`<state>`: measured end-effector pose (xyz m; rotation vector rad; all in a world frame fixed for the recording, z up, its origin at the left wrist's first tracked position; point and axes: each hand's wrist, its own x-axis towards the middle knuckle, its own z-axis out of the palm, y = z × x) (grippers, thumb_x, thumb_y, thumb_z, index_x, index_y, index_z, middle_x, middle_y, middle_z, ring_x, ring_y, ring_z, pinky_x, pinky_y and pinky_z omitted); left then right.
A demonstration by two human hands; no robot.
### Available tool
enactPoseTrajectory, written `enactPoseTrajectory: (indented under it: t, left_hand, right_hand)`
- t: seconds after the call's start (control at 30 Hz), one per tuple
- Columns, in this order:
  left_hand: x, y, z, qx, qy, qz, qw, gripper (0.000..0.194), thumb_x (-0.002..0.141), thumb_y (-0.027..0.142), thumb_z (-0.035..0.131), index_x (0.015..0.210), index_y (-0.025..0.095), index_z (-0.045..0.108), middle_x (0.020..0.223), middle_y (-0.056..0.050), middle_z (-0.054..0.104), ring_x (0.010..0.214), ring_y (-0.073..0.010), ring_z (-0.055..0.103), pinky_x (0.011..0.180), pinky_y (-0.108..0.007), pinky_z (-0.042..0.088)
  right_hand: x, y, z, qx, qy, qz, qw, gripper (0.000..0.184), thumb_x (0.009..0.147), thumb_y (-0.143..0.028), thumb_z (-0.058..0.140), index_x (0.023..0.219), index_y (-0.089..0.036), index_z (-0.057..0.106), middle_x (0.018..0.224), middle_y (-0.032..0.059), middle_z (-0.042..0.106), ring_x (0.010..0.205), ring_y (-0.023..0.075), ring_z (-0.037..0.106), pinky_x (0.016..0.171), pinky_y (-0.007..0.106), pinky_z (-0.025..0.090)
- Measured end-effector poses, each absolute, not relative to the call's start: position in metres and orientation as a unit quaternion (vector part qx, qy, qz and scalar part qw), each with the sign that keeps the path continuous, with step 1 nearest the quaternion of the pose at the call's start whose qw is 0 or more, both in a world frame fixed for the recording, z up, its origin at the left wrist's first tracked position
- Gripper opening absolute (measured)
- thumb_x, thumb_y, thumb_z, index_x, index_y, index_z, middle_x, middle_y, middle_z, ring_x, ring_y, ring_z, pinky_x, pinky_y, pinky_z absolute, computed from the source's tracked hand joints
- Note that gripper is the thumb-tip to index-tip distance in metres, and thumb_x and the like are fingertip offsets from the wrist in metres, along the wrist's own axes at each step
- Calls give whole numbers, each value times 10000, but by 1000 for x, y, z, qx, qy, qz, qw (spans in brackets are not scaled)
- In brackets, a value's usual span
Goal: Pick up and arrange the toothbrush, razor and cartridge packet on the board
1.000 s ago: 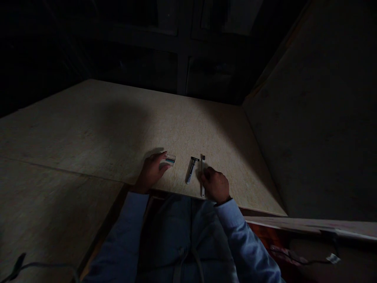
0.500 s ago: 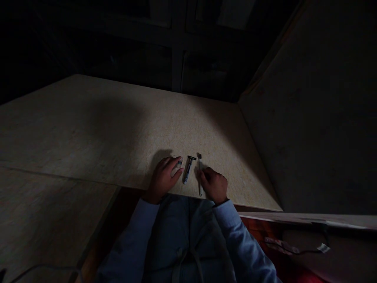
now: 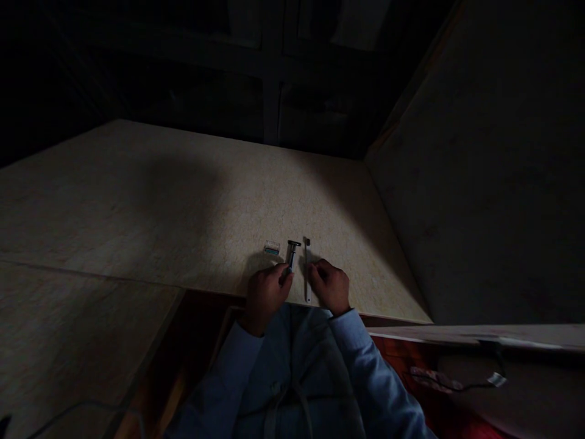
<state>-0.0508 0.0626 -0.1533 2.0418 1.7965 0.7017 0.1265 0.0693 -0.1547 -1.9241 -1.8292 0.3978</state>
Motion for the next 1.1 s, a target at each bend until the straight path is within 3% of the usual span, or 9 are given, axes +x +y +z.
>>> enactPoseTrajectory:
  t: [0.3,0.53,0.8,1.1]
  left_hand:
    - [-51,61,-156,676,636,314,200,275,901,376,630,1118,226,707,741,-41,755,682,-209,716,640,-288,500]
    - [-68,82,-164,603,613,450,241,241,884,420,555,755,220,593,712,-24,721,673,-160,694,656,-246,504]
    - [-63,76,-173,638,641,392,169,217,850,353,555,686,215,591,623,5,672,571,-126,624,586,-230,414]
    - [-64,71,-178,635,614,446,148,226,841,319,549,639,216,545,557,35,579,513,-104,543,568,-217,407]
  right_hand:
    - [127,69,-155,-691,-637,185,289,421,940,-509,440,765,-209,677,668,32,702,628,158,635,587,230,332]
    - [130,69,-155,-663,-615,233,359,423,922,-518,466,673,-205,601,553,-14,572,544,132,543,553,226,316]
    - [132,71,-165,-641,-598,253,410,428,895,-546,508,647,-206,582,521,-19,540,507,132,504,524,237,308]
    - [134,71,-167,-611,-591,271,452,413,883,-528,553,623,-207,553,508,-36,507,496,118,470,514,236,312]
